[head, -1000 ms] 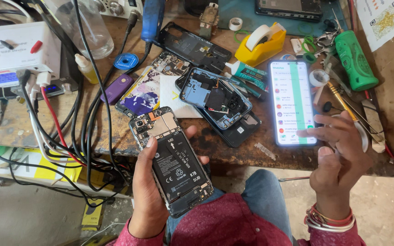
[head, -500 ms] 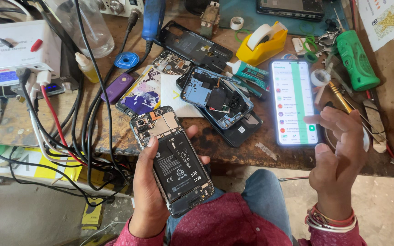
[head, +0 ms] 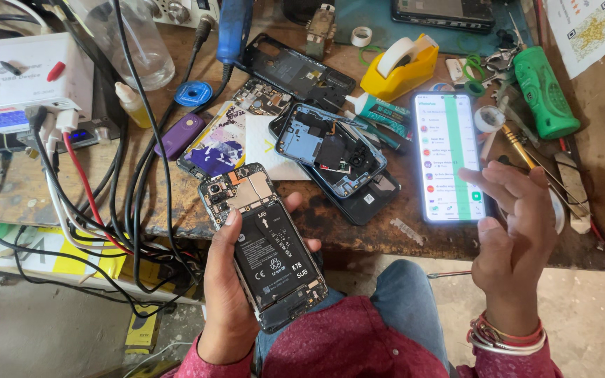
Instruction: The person reassembles a disassembled Redmi smartphone by aligning and snapping the screen assembly onto the chassis. They then power on the device to verify functionality and briefly interact with the touchscreen.
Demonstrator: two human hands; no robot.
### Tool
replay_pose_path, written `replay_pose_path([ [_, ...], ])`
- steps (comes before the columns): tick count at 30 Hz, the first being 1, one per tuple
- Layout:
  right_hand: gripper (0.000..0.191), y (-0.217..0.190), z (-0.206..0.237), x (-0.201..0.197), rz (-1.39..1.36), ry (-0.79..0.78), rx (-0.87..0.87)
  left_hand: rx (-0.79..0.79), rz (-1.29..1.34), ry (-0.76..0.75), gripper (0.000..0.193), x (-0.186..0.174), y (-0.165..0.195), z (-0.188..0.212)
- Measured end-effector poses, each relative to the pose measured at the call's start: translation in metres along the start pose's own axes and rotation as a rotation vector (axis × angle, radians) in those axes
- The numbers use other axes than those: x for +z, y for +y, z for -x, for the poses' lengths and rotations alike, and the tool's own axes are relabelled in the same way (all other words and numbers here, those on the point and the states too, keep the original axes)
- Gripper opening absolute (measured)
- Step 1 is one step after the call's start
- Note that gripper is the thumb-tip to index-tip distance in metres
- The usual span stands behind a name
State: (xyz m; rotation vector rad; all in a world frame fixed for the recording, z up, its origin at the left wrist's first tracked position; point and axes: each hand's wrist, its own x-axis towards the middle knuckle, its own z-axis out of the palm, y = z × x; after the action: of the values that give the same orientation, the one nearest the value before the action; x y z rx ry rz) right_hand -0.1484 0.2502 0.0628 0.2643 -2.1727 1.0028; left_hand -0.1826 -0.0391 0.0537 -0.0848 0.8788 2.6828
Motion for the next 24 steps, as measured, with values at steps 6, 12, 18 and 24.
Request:
replay_pose_path([
  [6, 0.041, 0.002, 0.000, -0.004, 0.094, -0.015, -0.083, 0.014, -0.013, -0.012, 0.064, 0.001, 0.001, 0.001],
  [12, 0.040, -0.004, -0.006, -0.008, 0.190, -0.156, -0.170, 0.000, -0.013, -0.005, 0.064, 0.000, 0.002, 0.001],
  [18, 0.043, -0.016, -0.013, -0.003, 0.276, -0.158, -0.120, 0.014, -0.026, -0.013, 0.064, -0.001, 0.002, 0.001],
  [24, 0.042, -0.007, 0.000, 0.004, -0.026, 0.200, -0.065, 0.010, -0.009, -0.026, 0.065, -0.002, 0.001, 0.002],
])
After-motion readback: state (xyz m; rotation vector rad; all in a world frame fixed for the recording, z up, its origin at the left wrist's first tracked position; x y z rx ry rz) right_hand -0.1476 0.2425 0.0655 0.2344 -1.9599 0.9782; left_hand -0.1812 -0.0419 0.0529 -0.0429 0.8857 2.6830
